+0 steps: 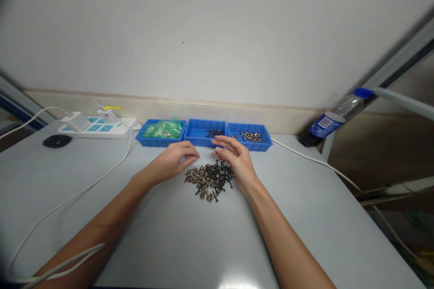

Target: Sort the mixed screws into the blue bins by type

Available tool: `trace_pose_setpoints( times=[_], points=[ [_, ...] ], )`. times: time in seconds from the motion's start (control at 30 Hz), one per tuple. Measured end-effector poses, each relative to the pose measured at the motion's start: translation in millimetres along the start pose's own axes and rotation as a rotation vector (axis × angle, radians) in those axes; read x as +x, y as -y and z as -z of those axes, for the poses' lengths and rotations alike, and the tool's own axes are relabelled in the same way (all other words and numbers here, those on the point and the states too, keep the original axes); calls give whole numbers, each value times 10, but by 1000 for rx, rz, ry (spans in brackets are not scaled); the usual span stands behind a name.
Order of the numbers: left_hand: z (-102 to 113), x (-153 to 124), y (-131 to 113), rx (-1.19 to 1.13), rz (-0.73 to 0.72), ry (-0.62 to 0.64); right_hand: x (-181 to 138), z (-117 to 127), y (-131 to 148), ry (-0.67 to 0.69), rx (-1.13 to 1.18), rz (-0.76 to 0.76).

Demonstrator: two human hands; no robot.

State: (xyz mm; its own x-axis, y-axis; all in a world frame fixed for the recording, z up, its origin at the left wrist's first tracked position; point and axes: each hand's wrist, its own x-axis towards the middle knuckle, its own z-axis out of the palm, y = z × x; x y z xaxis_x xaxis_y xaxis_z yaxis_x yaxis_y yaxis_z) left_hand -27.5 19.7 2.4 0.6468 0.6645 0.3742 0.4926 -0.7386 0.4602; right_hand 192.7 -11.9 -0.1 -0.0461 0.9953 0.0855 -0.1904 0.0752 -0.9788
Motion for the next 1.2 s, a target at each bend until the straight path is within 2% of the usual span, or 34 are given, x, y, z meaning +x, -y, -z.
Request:
trace_pose_setpoints(
  times=[0.13,0.27,0.43,0.7,0.8,0.9,1.0,1.1,1.2],
  points=[
    [-11,43,-84,-208,88,-173,12,12,-27,19,-36,0],
    [-42,53,-147,-527,273,-247,13,-8,-6,11,-137,19],
    [-31,46,-182,-733,342,-204,-20,-55,42,76,-161,-13],
    [4,54,-242,-773,322,-160,-49,-94,22,154,-36,-80],
    [18,44,-211,-683,284,-119,-37,-95,11,151,-19,-79],
    [67,22,-140,-423,202,-13,-12,-77,2,61,-7,-49],
    [143,-1,-79,-205,196,143,26,-30,-8,-124,47,32],
    [210,-21,-48,-156,272,269,59,32,-8,-337,101,115],
    [236,-41,-31,-180,306,329,70,73,13,-421,120,123]
  ],
)
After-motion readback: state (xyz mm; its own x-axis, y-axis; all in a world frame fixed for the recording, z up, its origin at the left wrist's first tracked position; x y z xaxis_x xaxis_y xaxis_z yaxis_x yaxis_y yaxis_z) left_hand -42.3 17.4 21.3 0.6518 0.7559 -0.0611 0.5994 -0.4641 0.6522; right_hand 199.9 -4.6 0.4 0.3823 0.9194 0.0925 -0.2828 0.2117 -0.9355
